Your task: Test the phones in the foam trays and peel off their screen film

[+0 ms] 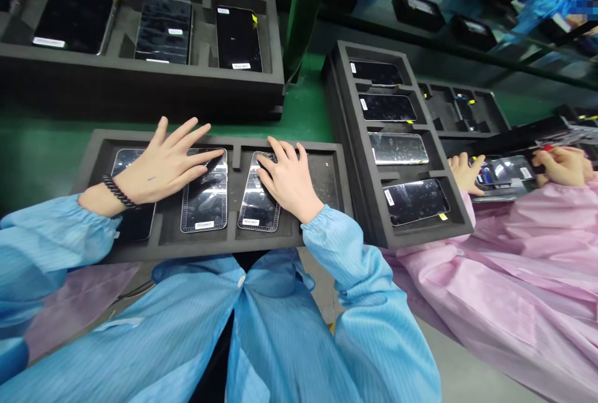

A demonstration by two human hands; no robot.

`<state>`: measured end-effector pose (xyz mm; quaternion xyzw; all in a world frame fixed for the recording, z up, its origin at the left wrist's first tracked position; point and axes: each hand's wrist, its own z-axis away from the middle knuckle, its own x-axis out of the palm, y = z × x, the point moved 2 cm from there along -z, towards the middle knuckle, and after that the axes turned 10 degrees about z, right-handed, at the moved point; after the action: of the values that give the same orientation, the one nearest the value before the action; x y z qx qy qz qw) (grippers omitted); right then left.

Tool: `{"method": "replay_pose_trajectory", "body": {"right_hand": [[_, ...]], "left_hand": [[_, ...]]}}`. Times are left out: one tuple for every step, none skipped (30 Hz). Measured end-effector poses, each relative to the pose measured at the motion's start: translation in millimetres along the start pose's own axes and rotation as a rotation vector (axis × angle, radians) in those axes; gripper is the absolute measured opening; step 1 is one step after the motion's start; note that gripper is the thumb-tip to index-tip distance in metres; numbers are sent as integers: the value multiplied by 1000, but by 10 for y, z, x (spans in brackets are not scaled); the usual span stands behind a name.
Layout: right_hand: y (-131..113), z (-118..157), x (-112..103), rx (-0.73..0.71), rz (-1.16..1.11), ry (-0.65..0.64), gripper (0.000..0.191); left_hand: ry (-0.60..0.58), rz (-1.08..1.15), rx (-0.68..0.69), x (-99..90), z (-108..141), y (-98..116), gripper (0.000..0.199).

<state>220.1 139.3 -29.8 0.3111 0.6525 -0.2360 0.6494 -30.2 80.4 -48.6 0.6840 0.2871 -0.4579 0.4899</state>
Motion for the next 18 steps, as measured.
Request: {"method": "replay_pose_trajectory", "body": {"right_hand": [[15,20,-14,9,0,-5,41],[31,40,-23,16,0,-11,41],[47,61,-29,25,2,-16,41],[63,81,-31,33,6,-20,41],[80,101,-30,43,11,-21,41],[97,121,-26,52,18,-19,41],[114,141,-22,60,25,-15,40],[132,162,-18,66,34,-9,40],[151,183,-15,73,43,-4,40],[170,204,-13,80,51,3,40],[190,226,-12,86,58,10,40],[209,246,-11,92,64,15,40],[226,265,-11,100,69,19,40],[242,283,-12,107,72,22,39],[254,297,-12,111,74,25,39],[262,308,-12,114,75,29,39],[267,316,-11,116,76,32,39],[268,320,-10,116,77,34,39]], "left_hand": [[-3,-1,-11,-24,20,7,50],[-9,-2,-24,-47,42,15,49],[-14,-3,-35,-70,65,24,48],[-18,-5,-47,-92,89,32,47],[-21,-9,-60,-114,114,38,47],[-23,-15,-73,-133,140,42,47],[-22,-24,-83,-151,168,44,48],[-20,-36,-89,-167,196,43,48],[-16,-50,-93,-181,224,40,49],[-15,-64,-93,-191,252,35,51],[-12,-79,-93,-200,279,30,52],[-9,-94,-91,-206,304,24,53],[-7,-108,-91,-209,326,19,54],[-3,-121,-94,-211,345,15,55],[3,-135,-96,-211,360,11,57],[6,-147,-97,-208,371,8,58],[8,-155,-99,-203,377,5,60],[8,-160,-101,-195,380,1,62]]}}
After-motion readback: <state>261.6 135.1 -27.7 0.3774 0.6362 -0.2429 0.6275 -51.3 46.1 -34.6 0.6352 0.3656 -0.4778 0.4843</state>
